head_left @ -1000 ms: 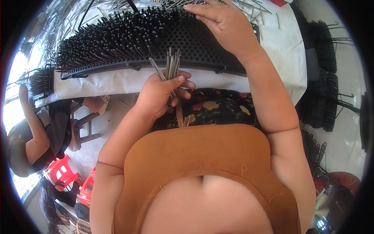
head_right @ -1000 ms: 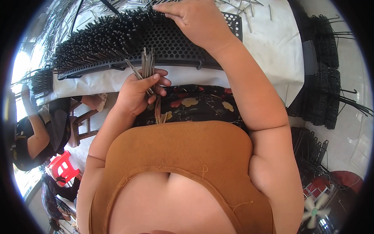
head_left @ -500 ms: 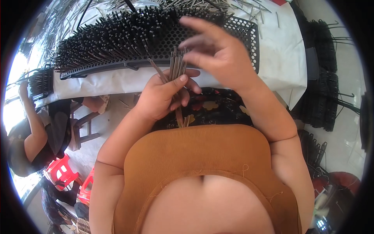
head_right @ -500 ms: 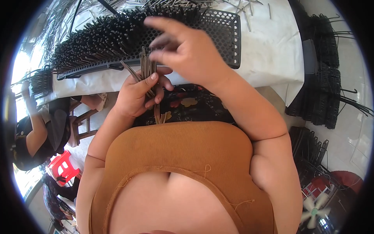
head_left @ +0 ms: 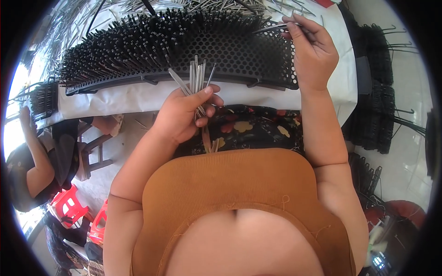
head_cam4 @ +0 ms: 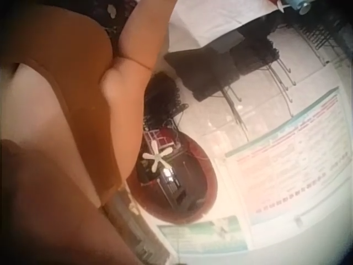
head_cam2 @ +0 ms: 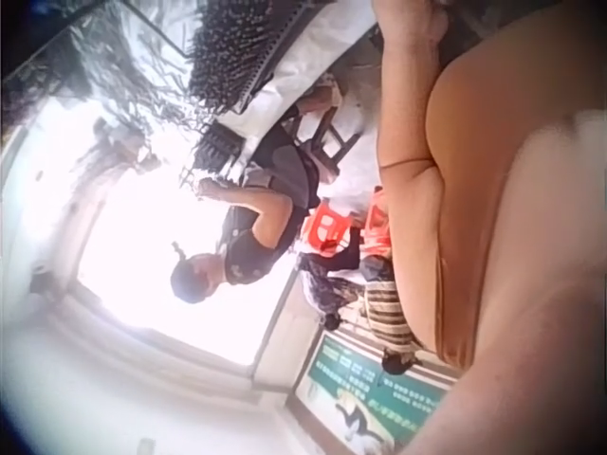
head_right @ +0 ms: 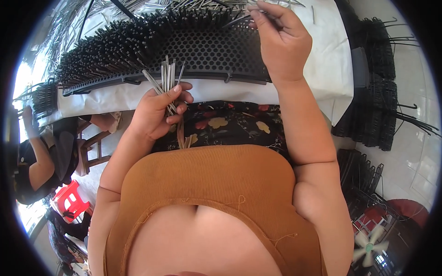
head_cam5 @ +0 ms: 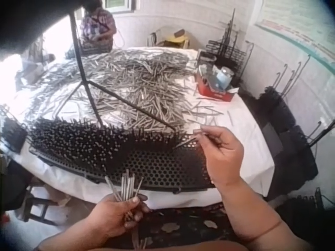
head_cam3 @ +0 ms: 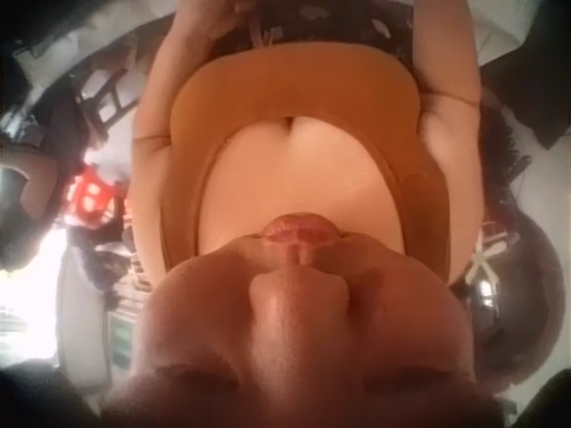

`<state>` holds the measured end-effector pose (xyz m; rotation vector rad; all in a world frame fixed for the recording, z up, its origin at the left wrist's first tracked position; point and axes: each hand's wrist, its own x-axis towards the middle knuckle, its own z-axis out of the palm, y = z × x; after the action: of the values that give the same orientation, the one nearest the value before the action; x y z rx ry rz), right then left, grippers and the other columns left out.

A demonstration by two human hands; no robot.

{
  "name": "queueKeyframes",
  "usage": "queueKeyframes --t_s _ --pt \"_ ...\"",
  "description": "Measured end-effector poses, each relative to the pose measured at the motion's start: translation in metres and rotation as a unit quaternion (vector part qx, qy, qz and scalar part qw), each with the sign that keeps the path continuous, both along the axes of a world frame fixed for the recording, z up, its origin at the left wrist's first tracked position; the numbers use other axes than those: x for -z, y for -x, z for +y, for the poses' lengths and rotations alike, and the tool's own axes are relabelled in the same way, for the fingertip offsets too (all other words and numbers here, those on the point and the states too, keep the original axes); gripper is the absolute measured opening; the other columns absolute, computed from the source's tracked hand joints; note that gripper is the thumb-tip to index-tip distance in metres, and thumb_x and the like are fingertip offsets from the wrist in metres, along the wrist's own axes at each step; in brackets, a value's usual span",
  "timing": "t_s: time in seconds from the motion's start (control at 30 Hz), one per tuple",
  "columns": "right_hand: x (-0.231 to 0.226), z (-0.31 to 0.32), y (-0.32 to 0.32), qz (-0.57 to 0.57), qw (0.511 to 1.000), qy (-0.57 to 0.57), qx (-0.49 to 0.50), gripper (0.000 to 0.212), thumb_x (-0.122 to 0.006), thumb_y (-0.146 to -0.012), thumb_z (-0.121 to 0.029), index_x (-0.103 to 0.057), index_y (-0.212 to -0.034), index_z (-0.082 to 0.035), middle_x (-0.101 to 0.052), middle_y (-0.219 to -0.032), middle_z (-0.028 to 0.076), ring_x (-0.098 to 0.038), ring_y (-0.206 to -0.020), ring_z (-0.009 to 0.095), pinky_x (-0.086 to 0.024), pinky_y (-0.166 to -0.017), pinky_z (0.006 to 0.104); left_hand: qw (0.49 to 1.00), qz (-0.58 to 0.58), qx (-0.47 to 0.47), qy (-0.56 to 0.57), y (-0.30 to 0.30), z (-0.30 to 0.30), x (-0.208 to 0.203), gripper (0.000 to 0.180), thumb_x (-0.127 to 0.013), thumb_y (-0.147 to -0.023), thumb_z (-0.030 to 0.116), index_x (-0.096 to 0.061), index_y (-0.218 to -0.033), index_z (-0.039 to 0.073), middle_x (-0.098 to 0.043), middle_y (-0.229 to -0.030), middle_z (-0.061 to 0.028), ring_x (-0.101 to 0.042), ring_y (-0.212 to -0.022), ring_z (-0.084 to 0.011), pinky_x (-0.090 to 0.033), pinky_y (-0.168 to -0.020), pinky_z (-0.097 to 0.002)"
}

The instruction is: The person inserts thin metal pins into a perforated template by hand.

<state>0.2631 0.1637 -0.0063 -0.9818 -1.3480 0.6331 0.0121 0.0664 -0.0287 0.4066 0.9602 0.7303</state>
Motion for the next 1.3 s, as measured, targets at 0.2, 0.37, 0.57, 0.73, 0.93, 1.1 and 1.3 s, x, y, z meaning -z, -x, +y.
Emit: queueKeyframes --t_s 0.2,0.37,0.57,0.73,0.93,1.1,1.3 --pt "0.007 -0.005 0.009 -0.144 0.988 0.049 -0.002 0.011 -0.071 -0.087 -0.003 -0.075 -0.097 -0.007 -0.075 -0.086 0.004 -0.069 -0.073 0.009 -0.054 -0.067 0.0235 0.999 -0.011 -0.017 0.032 -0.003 0.001 -0.007 0.028 -0.057 -0.1 0.018 -0.058 -0.117 -0.003 -0.064 -0.093 -0.009 -0.056 -0.072 -0.0128 -0.04 -0.049 -0.0235" --pt "0.009 0.006 0.015 -0.262 0.959 -0.107 0.012 0.015 -0.075 -0.082 -0.007 -0.075 -0.097 -0.008 -0.074 -0.088 0.007 -0.071 -0.075 0.019 -0.055 -0.068 0.0259 1.0 0.007 -0.02 0.019 -0.008 -0.001 -0.011 0.028 -0.055 -0.101 0.021 -0.058 -0.117 -0.002 -0.064 -0.093 -0.0085 -0.057 -0.072 -0.0127 -0.04 -0.049 -0.0239" --pt "0.01 0.038 0.019 -0.304 0.918 -0.251 -0.05 0.021 -0.073 -0.084 -0.006 -0.073 -0.105 -0.004 -0.074 -0.099 0.013 -0.068 -0.097 0.027 -0.053 -0.084 0.0361 1.0 0.015 0.008 -0.023 -0.004 -0.002 0.001 0.029 -0.051 -0.103 0.022 -0.057 -0.118 -0.002 -0.063 -0.092 -0.0093 -0.053 -0.066 -0.0104 -0.035 -0.046 -0.0195" --pt "-0.001 0.008 0.026 -0.326 0.929 -0.175 -0.014 0.018 -0.076 -0.08 -0.011 -0.075 -0.098 -0.009 -0.074 -0.091 0.007 -0.071 -0.079 0.023 -0.055 -0.07 0.0269 0.997 0.022 -0.004 -0.079 -0.003 -0.005 0.004 0.027 -0.049 -0.104 0.019 -0.056 -0.117 -0.003 -0.063 -0.091 -0.0093 -0.048 -0.063 -0.008 -0.032 -0.045 -0.0177" --pt "-0.005 -0.046 0.065 -0.012 0.921 0.25 -0.3 0.033 -0.071 -0.086 -0.006 -0.066 -0.118 -0.002 -0.071 -0.077 0.007 -0.065 -0.061 0.011 -0.052 -0.057 0.0246 0.991 -0.003 0.008 -0.136 -0.008 -0.006 -0.003 0.021 -0.05 -0.104 0.017 -0.06 -0.11 0.0 -0.066 -0.091 -0.0072 -0.05 -0.06 -0.0069 -0.036 -0.046 -0.0185" --pt "-0.013 -0.046 0.07 -0.03 0.875 0.338 -0.346 0.027 -0.068 -0.087 -0.003 -0.066 -0.113 0.003 -0.069 -0.072 0.007 -0.06 -0.051 0.009 -0.047 -0.051 0.0239 0.988 0.02 0.043 -0.145 -0.002 -0.008 -0.002 0.021 -0.049 -0.104 0.017 -0.059 -0.11 0.0 -0.067 -0.092 -0.0066 -0.051 -0.061 -0.0059 -0.038 -0.047 -0.0188" --pt "-0.011 -0.04 0.071 0.031 0.902 0.311 -0.297 0.022 -0.067 -0.088 -0.002 -0.066 -0.109 0.003 -0.072 -0.087 0.01 -0.068 -0.077 0.012 -0.054 -0.067 0.024 0.989 0.034 0.033 -0.142 -0.003 -0.008 -0.006 0.027 -0.049 -0.104 0.017 -0.056 -0.121 -0.002 -0.066 -0.096 -0.0102 -0.051 -0.062 -0.0069 -0.036 -0.044 -0.0177"
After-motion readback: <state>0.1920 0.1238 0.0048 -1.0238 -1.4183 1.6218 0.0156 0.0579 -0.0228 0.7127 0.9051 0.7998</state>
